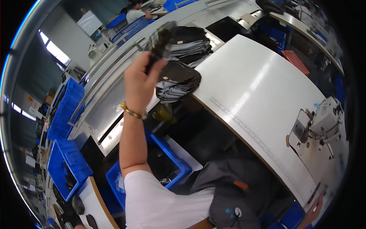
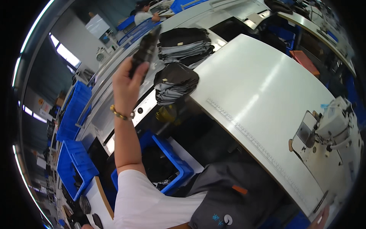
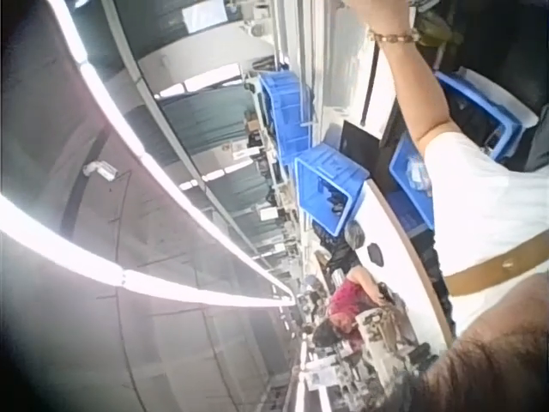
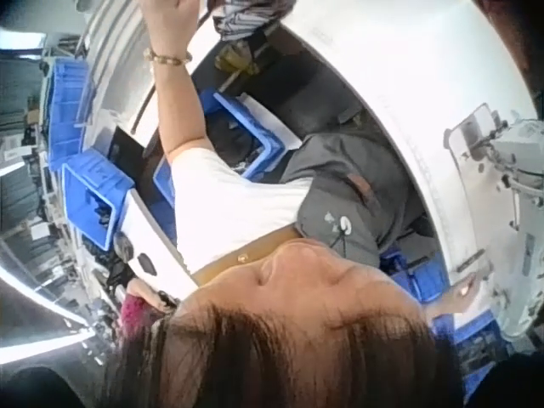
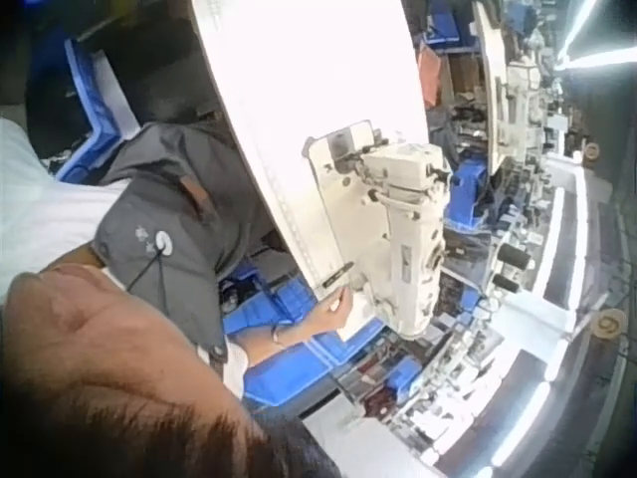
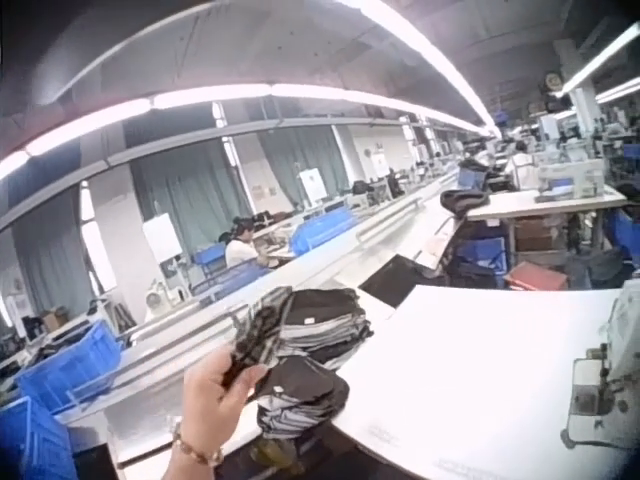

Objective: Using an industrial sewing machine to sew fabric pieces together to assemble a plaid pouch.

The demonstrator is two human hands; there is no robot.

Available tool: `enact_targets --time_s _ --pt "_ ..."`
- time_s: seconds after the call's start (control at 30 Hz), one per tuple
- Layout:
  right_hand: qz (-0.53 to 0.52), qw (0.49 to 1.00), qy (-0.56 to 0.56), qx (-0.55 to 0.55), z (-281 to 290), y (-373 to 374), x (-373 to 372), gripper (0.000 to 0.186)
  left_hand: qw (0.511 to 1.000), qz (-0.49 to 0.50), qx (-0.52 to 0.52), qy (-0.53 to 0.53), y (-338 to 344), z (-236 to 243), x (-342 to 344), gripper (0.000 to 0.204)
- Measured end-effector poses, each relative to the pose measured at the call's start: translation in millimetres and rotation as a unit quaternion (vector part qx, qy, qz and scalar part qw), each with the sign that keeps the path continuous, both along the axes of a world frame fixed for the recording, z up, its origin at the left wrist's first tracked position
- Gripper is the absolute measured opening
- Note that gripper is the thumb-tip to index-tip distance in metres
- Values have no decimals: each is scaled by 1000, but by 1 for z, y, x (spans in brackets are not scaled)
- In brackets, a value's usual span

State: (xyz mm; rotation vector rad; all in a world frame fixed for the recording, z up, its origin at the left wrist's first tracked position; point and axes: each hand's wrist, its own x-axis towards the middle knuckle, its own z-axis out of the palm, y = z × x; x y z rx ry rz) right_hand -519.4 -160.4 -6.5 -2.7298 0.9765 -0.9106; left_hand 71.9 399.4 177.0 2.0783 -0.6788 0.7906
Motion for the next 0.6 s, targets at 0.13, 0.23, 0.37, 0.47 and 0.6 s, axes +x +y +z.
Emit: enact_targets --time_s 0.13,0.23,0.37,0.47,0.6 --pt "137 987 -54 61 47 101 147 18 967 -186 153 -82 -140 -58 -43 24" --pt "279 955 -63 83 49 127 250 13 928 -304 209 44 -207 -146 -63 21" --pt "372 920 -86 86 41 128 310 13 896 -378 124 198 -233 -182 -105 21" --pt "384 905 -111 145 42 119 338 13 891 -382 105 221 -236 -178 -115 23" --pt "453 844 -39 284 31 105 365 14 863 -403 108 286 -234 -174 -106 28"
